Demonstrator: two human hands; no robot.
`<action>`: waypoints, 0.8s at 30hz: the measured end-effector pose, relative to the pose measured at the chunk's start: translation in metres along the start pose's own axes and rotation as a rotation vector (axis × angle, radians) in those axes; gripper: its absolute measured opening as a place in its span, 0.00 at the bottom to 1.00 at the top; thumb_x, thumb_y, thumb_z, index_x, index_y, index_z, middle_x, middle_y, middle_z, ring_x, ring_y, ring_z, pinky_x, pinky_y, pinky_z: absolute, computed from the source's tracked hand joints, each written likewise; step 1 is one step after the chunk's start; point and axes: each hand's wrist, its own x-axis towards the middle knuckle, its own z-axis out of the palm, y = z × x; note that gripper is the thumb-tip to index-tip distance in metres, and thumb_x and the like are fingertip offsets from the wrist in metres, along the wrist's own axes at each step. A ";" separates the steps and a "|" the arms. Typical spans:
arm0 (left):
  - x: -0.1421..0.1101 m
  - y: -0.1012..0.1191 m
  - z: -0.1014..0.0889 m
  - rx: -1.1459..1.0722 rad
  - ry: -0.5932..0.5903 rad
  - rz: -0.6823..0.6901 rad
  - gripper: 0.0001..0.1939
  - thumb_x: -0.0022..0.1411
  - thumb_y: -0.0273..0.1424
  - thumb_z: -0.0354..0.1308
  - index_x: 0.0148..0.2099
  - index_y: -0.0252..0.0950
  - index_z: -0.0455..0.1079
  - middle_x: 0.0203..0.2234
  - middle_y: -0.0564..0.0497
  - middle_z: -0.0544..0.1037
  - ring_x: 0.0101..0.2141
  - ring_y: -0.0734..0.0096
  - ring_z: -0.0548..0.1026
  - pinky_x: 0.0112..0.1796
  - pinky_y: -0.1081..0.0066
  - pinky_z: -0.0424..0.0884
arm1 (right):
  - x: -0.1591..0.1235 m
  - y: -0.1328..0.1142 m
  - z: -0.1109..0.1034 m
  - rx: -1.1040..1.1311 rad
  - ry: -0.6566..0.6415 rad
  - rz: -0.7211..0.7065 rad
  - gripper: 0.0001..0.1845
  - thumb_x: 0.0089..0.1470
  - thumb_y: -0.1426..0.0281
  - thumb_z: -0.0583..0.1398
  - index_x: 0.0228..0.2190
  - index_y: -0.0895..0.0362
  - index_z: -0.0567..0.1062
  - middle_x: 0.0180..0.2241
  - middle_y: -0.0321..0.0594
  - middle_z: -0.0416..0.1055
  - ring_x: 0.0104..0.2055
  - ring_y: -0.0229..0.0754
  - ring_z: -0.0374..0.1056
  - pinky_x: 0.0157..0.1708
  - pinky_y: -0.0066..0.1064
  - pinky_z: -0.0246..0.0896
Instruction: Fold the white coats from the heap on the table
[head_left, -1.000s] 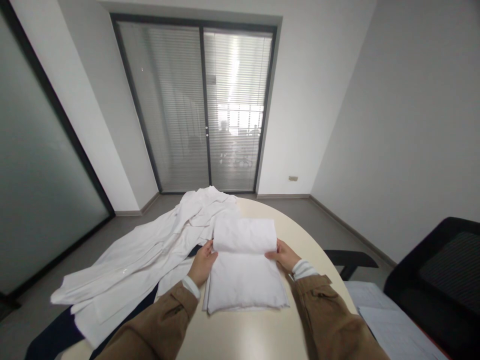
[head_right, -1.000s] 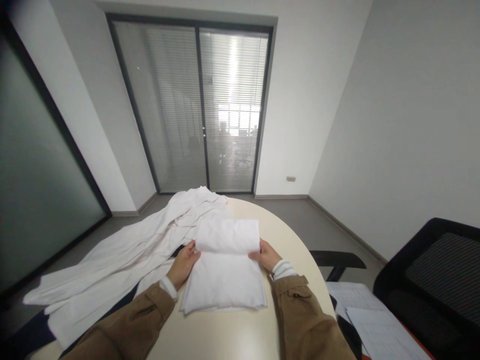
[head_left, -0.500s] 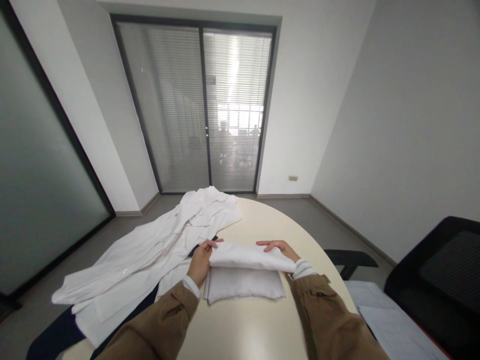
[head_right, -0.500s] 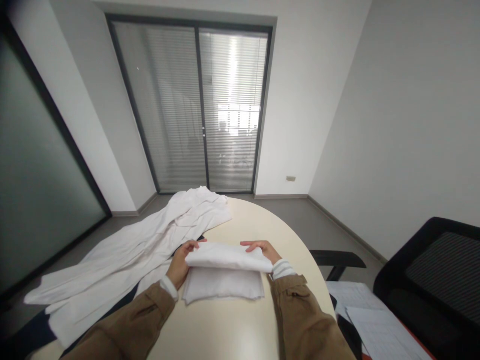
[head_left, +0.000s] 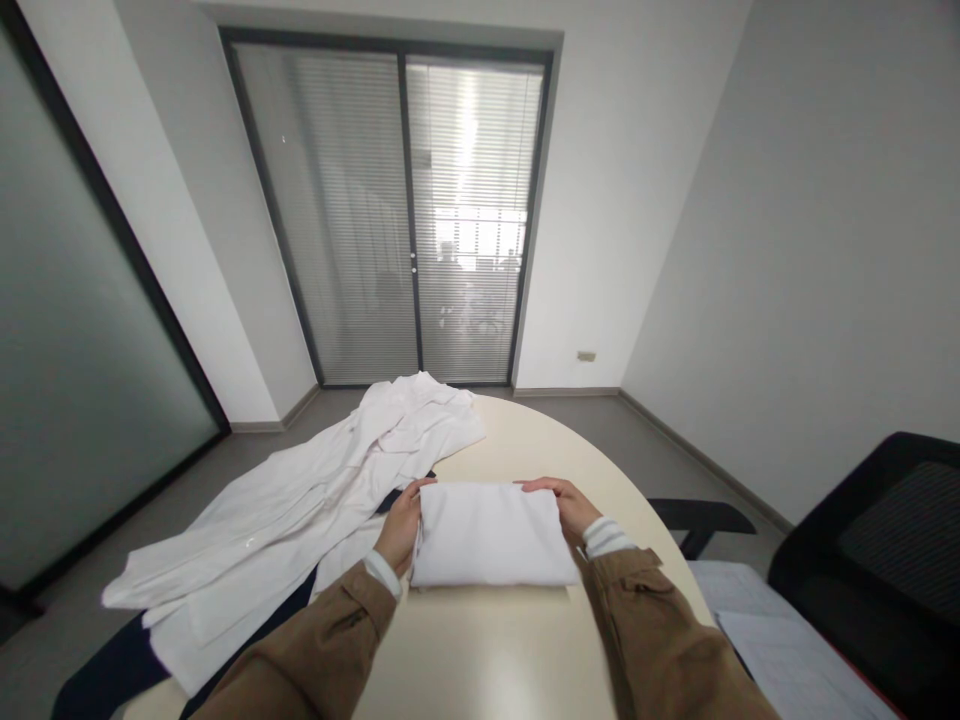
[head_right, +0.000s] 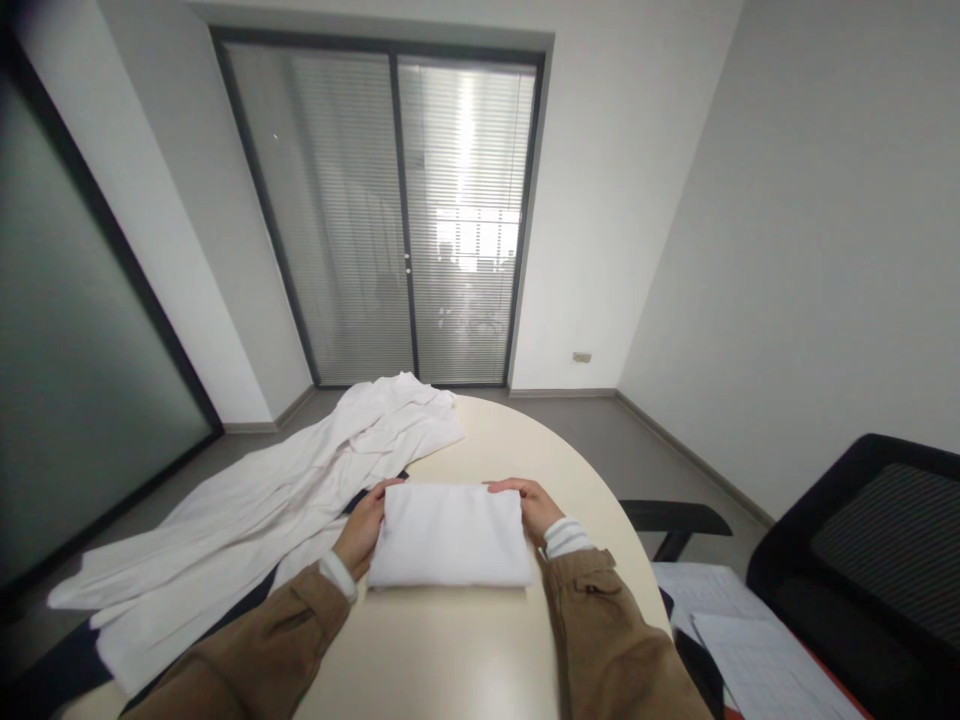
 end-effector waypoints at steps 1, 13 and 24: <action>0.001 0.001 -0.001 0.037 0.014 0.034 0.20 0.53 0.38 0.59 0.46 0.33 0.75 0.41 0.43 0.81 0.42 0.56 0.77 0.45 0.61 0.71 | 0.000 0.000 0.000 -0.007 -0.005 -0.006 0.19 0.31 0.59 0.73 0.28 0.55 0.82 0.49 0.48 0.76 0.49 0.53 0.73 0.55 0.48 0.62; -0.048 0.019 0.027 1.234 -0.334 0.553 0.32 0.65 0.39 0.53 0.69 0.41 0.55 0.68 0.41 0.52 0.67 0.45 0.47 0.62 0.43 0.48 | 0.001 -0.014 -0.006 -0.214 0.223 -0.200 0.17 0.45 0.62 0.58 0.32 0.56 0.83 0.43 0.47 0.79 0.50 0.53 0.71 0.57 0.47 0.61; -0.043 0.002 0.022 1.361 -0.334 0.458 0.28 0.69 0.36 0.43 0.69 0.36 0.55 0.68 0.41 0.53 0.68 0.48 0.44 0.62 0.47 0.51 | -0.049 -0.045 0.128 -1.291 -0.122 -0.343 0.28 0.64 0.56 0.48 0.62 0.48 0.63 0.65 0.41 0.59 0.69 0.57 0.44 0.66 0.59 0.33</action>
